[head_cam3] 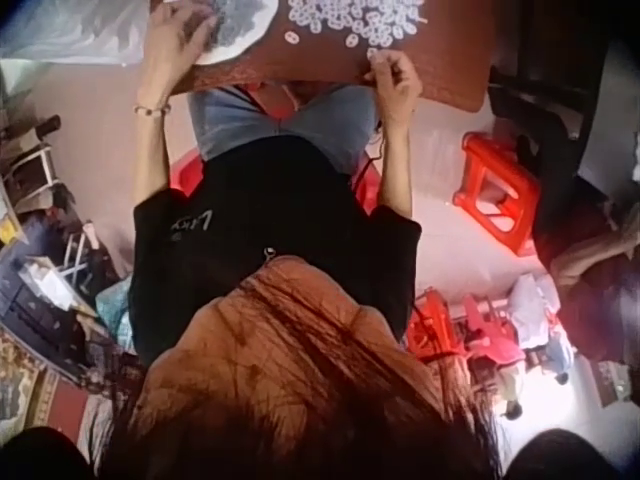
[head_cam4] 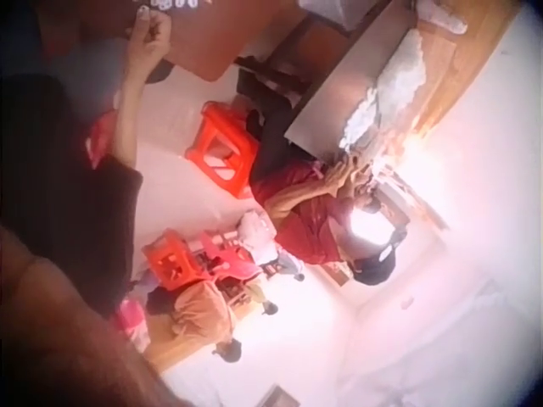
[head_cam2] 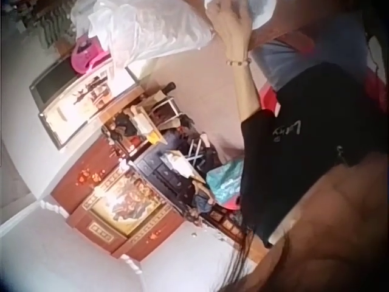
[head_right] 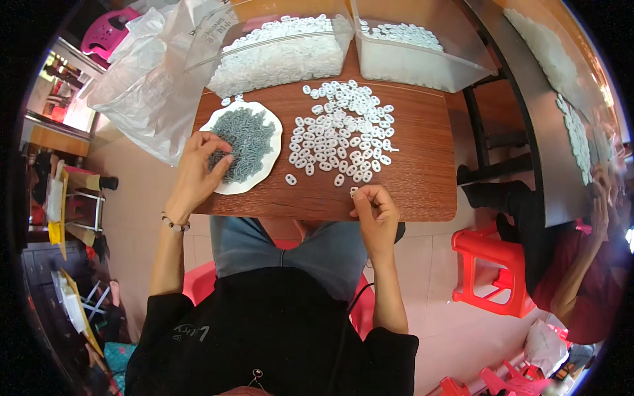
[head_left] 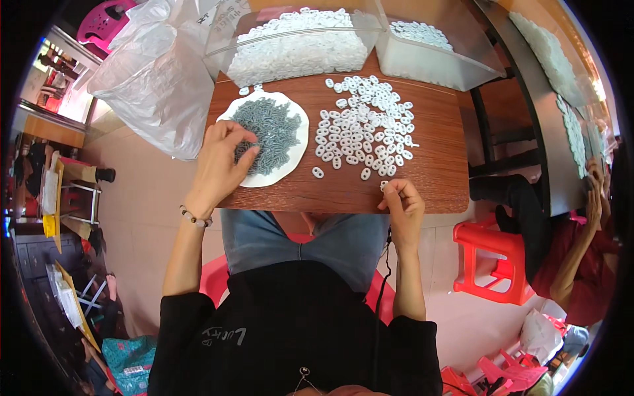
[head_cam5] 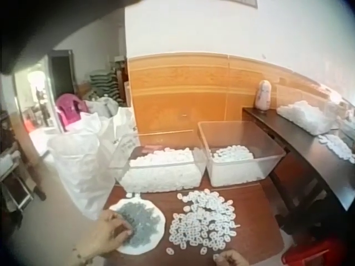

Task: Assembling small plastic components by inserting small grey pins into white oval plastic bases.

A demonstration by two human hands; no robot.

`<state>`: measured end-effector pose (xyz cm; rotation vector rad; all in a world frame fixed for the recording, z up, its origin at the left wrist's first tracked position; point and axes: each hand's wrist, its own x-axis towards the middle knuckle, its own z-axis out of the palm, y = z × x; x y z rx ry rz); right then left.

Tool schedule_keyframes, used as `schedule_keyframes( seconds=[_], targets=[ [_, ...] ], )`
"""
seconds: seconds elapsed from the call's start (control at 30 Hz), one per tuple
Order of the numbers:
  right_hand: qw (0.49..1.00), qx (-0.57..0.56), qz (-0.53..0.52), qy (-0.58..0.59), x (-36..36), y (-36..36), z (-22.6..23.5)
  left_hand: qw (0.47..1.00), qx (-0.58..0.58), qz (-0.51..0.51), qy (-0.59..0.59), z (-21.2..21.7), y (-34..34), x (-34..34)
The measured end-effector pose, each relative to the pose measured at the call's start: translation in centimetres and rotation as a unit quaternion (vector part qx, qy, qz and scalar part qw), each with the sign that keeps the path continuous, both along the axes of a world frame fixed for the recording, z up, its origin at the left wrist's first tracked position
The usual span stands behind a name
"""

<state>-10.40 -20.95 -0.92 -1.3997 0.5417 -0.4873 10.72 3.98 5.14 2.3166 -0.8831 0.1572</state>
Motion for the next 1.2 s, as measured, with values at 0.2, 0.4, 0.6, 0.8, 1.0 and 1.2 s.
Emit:
schedule_keyframes(
  seconds=[0.2,0.4,0.6,0.8,1.0,1.2],
  targets=[
    [0.999,-0.031,0.005,0.024,0.5,0.3,0.7,0.995,0.091,-0.032,-0.024,-0.6,-0.5,0.5],
    [0.998,-0.037,-0.003,0.044,0.8,0.7,0.9,0.997,0.067,-0.022,-0.019,-1.2,-0.8,0.8],
    [0.998,-0.037,-0.008,0.045,0.9,0.5,0.8,0.999,0.046,-0.011,0.013,-1.8,-1.1,0.8],
    [0.999,-0.022,-0.007,0.036,1.0,0.5,0.8,1.0,-0.011,-0.011,0.009,-1.6,-1.2,0.9],
    [0.999,0.04,-0.003,0.027,1.3,0.3,1.4,0.982,-0.146,0.018,0.119,-2.3,-0.8,1.4],
    [0.997,0.07,0.032,0.028,3.9,2.2,3.9,0.825,-0.362,0.05,0.431,-3.1,-1.8,-0.7]
  ],
)
